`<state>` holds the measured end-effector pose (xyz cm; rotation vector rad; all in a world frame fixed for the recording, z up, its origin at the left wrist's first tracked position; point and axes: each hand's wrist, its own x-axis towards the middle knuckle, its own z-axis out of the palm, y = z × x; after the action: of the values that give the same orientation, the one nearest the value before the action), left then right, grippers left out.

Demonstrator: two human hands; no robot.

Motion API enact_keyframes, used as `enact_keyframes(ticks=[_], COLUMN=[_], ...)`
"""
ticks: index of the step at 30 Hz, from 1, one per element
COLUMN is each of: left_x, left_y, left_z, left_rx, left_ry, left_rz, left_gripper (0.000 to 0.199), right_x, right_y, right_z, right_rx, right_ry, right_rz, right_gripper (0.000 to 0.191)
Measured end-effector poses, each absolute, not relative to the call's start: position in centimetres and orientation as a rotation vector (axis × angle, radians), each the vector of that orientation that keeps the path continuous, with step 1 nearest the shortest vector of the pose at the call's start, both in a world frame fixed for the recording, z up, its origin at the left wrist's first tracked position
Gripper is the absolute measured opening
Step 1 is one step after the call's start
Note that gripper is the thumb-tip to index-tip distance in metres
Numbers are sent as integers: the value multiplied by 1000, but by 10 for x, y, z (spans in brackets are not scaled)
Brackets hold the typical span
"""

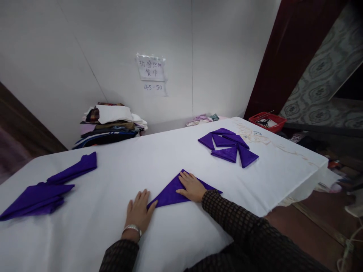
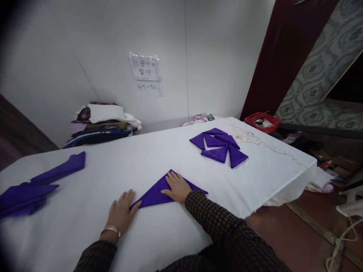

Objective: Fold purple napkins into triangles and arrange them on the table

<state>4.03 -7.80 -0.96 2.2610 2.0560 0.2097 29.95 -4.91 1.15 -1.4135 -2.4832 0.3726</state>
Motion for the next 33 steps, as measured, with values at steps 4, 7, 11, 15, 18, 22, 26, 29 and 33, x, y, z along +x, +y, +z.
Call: enact_keyframes(ticks=[4,7,11,15,18,22,26,29,33], left_x=[29,31,34,34,34,35,34,34,34], left_y=[-85,-90,-93,-93,-93,-94,-94,-94,-94], left_z=[-7,-1,2,1,2,6,7,5,4], left_rx=[2171,2130,2147,2155,2125,2071,2058,2083,2074], left_ry=[2098,2034,1957,1936,1932,1924,1892,1863,1882], left_rz=[453,590,558,530,545,590,653,620,598], left_gripper=[31,23,17,14,14,17,15,12,11], right_x=[300,301,302,303,302,302,302,302,302], right_y=[-49,-49,-48,-49,-48,-48,-50,-51,-51], right_z=[9,7,5,6,5,3,5,5,5], right_rx=[-1432,-1433,-1435,-1445,-1455,-1461,-1489,-1505,-1507], right_ry=[-2499,-2507,-2525,-2537,-2542,-2540,-2524,-2522,-2530], right_rz=[347,331,329,318,308,284,259,251,245], right_gripper=[76,77,78,79,79,77,79,79,79])
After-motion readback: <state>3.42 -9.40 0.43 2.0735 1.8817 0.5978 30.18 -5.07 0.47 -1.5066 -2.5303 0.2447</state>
